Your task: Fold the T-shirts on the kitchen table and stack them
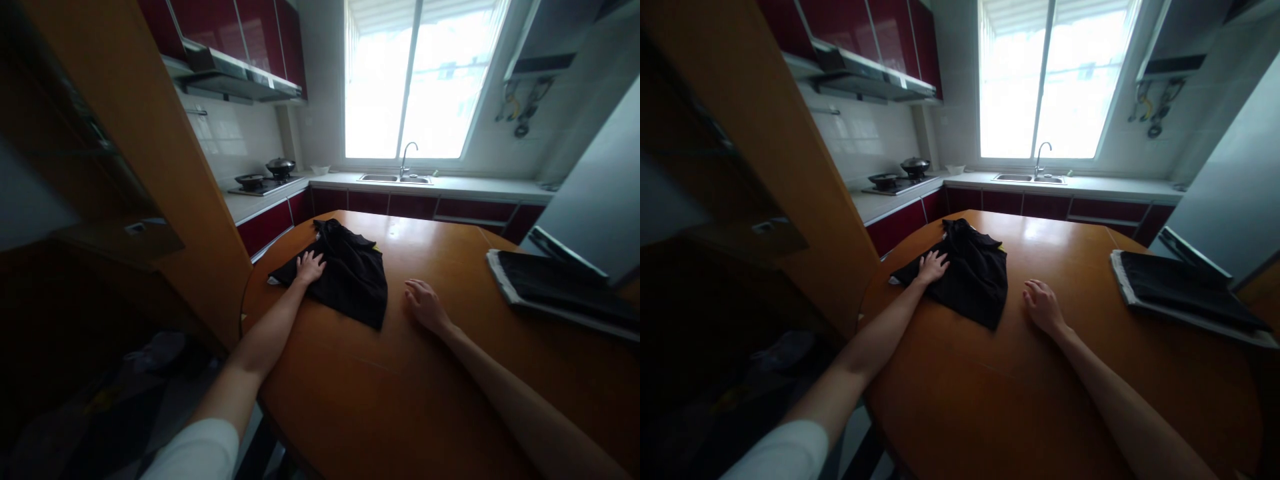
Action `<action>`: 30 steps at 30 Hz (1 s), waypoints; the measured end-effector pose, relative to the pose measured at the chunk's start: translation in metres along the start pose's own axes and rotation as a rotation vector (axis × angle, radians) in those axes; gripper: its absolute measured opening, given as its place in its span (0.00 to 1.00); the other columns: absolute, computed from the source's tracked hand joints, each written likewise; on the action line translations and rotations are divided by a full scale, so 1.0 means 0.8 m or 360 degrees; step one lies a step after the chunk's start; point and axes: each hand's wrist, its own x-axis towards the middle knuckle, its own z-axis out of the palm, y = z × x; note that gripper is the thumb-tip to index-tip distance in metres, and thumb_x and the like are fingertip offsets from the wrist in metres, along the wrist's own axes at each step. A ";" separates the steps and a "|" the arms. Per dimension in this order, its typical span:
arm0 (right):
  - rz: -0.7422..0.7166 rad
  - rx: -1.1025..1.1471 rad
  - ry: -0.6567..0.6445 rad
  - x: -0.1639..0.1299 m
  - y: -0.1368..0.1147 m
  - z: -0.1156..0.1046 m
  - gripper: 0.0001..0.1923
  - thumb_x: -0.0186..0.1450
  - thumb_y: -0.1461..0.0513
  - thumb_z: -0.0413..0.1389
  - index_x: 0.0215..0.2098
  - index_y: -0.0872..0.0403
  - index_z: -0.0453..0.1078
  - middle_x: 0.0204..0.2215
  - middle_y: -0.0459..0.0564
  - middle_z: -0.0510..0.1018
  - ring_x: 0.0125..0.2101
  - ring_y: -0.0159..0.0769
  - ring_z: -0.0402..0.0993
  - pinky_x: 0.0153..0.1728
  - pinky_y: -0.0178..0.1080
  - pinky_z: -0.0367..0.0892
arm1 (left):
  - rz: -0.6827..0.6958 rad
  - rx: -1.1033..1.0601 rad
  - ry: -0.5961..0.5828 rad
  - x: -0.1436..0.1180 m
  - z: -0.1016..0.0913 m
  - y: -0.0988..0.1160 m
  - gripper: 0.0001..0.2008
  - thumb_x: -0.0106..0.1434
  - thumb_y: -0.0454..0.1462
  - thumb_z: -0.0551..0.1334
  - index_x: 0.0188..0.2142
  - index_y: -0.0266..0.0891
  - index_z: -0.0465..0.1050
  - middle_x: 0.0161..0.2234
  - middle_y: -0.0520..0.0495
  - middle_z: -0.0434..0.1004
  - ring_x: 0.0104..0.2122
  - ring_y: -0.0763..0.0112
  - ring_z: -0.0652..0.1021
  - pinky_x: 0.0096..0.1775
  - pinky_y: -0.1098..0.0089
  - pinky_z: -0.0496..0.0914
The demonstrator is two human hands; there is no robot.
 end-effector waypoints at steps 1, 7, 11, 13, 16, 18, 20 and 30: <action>0.0001 0.0013 -0.0008 0.000 0.001 0.000 0.22 0.70 0.54 0.48 0.54 0.56 0.73 0.55 0.60 0.75 0.58 0.48 0.69 0.61 0.51 0.63 | -0.0012 -0.0002 0.0020 0.003 0.000 -0.005 0.20 0.70 0.43 0.58 0.60 0.46 0.72 0.65 0.39 0.66 0.68 0.48 0.60 0.65 0.41 0.51; 0.0031 0.0067 -0.0013 0.000 0.006 0.000 0.22 0.70 0.54 0.47 0.54 0.56 0.74 0.54 0.60 0.75 0.57 0.47 0.70 0.61 0.51 0.64 | -0.0016 -0.0054 0.0212 0.008 -0.016 -0.001 0.24 0.73 0.34 0.46 0.63 0.39 0.68 0.65 0.39 0.66 0.67 0.54 0.62 0.67 0.43 0.50; 0.0055 0.0076 -0.0031 0.001 0.005 0.001 0.22 0.69 0.55 0.47 0.54 0.55 0.74 0.54 0.59 0.76 0.56 0.48 0.70 0.60 0.51 0.64 | 0.0362 -0.0261 0.0442 -0.001 -0.030 0.032 0.27 0.73 0.32 0.42 0.67 0.38 0.64 0.67 0.43 0.64 0.67 0.63 0.63 0.68 0.55 0.55; 0.0073 0.0099 -0.0012 0.001 0.004 0.001 0.21 0.69 0.55 0.47 0.53 0.55 0.74 0.54 0.59 0.76 0.55 0.48 0.71 0.59 0.52 0.65 | 0.0649 -0.0397 0.0494 -0.013 -0.030 0.058 0.27 0.73 0.31 0.43 0.67 0.40 0.63 0.68 0.46 0.63 0.67 0.65 0.63 0.68 0.58 0.56; 0.0098 0.0145 0.0041 0.002 0.004 0.001 0.22 0.69 0.55 0.47 0.53 0.55 0.74 0.53 0.59 0.76 0.55 0.48 0.71 0.59 0.52 0.65 | 0.1042 -0.0500 0.0231 -0.047 -0.019 0.102 0.26 0.72 0.30 0.45 0.65 0.43 0.67 0.67 0.48 0.64 0.67 0.67 0.63 0.68 0.60 0.57; 0.0100 0.0169 0.0071 0.002 0.005 0.000 0.22 0.69 0.54 0.47 0.54 0.55 0.73 0.53 0.59 0.76 0.54 0.48 0.72 0.59 0.52 0.65 | 0.1320 -0.0480 -0.0203 -0.076 -0.011 0.127 0.24 0.72 0.31 0.49 0.62 0.46 0.71 0.65 0.49 0.68 0.66 0.66 0.66 0.67 0.61 0.60; 0.0080 0.0180 0.0091 0.002 0.006 -0.002 0.22 0.70 0.54 0.47 0.55 0.56 0.73 0.53 0.59 0.76 0.54 0.48 0.72 0.59 0.51 0.65 | 0.1527 -0.0409 -0.0641 -0.103 -0.010 0.147 0.20 0.71 0.34 0.56 0.58 0.50 0.75 0.63 0.51 0.71 0.65 0.62 0.68 0.66 0.59 0.61; -0.0512 0.0091 -0.0424 -0.010 -0.050 -0.010 0.23 0.73 0.56 0.48 0.63 0.49 0.68 0.65 0.52 0.69 0.67 0.45 0.58 0.67 0.55 0.53 | 0.0666 -0.0453 0.0144 -0.045 -0.047 0.084 0.18 0.71 0.34 0.52 0.55 0.41 0.76 0.54 0.44 0.79 0.55 0.61 0.76 0.61 0.63 0.66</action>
